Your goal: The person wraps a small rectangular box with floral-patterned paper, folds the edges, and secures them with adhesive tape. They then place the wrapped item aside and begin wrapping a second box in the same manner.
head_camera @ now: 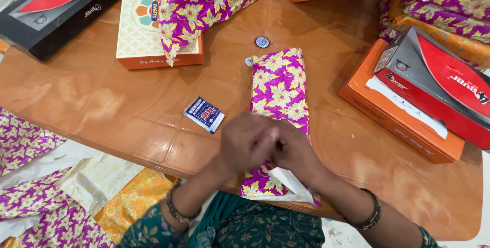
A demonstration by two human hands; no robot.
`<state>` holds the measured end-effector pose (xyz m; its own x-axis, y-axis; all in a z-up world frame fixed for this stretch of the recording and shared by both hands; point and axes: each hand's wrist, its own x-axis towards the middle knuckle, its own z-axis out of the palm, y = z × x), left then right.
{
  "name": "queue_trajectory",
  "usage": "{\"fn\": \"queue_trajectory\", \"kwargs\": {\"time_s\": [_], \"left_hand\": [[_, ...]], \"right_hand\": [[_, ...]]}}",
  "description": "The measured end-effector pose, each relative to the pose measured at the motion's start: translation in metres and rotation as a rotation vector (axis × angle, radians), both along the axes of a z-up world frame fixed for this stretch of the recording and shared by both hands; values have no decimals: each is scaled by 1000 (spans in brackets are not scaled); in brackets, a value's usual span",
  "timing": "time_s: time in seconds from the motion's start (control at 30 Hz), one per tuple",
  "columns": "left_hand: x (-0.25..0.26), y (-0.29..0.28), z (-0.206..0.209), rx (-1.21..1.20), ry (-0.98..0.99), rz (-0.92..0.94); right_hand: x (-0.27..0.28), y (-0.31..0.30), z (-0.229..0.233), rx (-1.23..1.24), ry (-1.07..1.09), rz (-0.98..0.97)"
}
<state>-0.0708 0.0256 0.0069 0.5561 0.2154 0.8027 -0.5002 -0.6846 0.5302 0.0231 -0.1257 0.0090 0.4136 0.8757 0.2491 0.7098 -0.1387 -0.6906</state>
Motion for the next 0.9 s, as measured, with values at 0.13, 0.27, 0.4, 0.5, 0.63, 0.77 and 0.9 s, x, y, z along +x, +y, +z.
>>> {"fn": "queue_trajectory", "kwargs": {"time_s": [0.13, 0.27, 0.4, 0.5, 0.63, 0.77, 0.9], "left_hand": [[36, 35, 2, -63, 533, 140], [81, 56, -5, 45, 756, 82], [101, 74, -11, -186, 848, -112], [100, 79, -15, -376, 935, -172], [94, 73, -23, -396, 828, -157], [99, 57, -33, -428, 811, -159], [105, 48, -41, -292, 531, -282]], "right_hand": [[-29, 5, 0, -178, -232, -52], [-57, 3, -6, -118, -658, 31], [-75, 1, -6, -13, -596, 290], [-65, -13, 8, 19, -514, 380], [-36, -31, 20, -59, -588, -6], [-43, -31, 9, -112, -640, -26], [-24, -47, 10, -231, -489, 121]]}}
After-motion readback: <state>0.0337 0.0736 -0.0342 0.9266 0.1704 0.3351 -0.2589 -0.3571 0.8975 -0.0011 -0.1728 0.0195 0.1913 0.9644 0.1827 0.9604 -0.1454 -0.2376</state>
